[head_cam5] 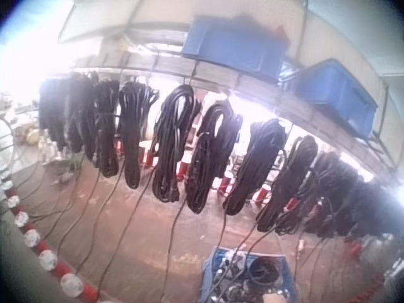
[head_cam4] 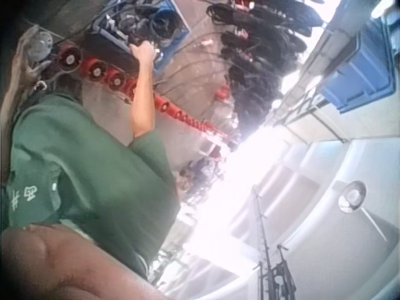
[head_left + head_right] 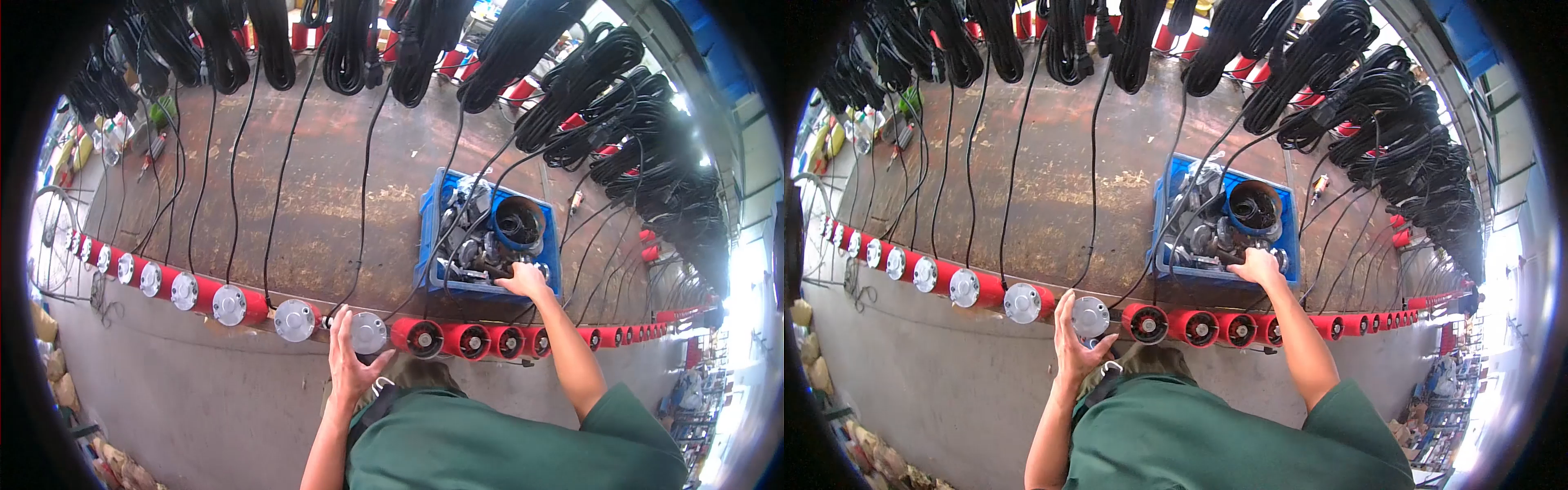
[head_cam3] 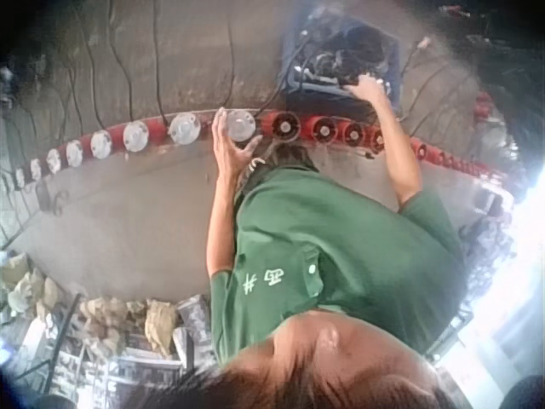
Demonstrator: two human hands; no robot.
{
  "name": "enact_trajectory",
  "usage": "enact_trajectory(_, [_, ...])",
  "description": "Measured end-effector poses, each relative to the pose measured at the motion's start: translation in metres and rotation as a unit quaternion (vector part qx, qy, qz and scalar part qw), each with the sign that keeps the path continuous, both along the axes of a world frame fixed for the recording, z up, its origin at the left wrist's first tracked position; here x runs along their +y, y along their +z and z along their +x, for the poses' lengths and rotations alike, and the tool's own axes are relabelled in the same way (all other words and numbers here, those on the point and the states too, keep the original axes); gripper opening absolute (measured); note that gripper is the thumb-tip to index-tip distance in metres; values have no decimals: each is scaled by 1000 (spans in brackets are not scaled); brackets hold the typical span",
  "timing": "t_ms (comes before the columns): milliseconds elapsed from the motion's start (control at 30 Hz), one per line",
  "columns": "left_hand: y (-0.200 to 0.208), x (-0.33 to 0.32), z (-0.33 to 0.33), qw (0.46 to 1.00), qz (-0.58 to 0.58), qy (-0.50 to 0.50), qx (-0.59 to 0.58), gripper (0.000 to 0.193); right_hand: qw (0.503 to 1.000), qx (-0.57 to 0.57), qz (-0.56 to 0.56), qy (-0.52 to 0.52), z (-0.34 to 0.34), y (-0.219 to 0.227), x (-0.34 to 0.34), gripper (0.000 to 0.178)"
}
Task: The person assembles electronic sensor components by hand and using pliers, placing a base into a red housing and securing wires.
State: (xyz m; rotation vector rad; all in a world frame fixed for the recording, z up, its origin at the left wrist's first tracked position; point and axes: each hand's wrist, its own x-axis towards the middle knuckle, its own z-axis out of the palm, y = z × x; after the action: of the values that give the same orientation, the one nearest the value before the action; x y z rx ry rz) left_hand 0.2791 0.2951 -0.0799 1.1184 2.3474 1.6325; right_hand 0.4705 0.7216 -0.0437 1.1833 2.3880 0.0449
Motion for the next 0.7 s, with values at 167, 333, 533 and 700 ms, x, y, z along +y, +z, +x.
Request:
enact_trajectory(167, [-32,-4,-3,995,53,28,-81,112,992,-25,7,120,-35,47,-33,49])
enact_trajectory(333, [-35,0,-4,995,48,32,-77,109,916,372,145,30,-4,94,-99,35])
enact_trajectory(533, [-40,1,-6,994,80,36,-70,99,758,538,-366,-51,-26,119,-223,22])
enact_trajectory(700, [-44,4,-6,992,91,51,-72,96,885,378,-247,116,-62,92,-274,22])
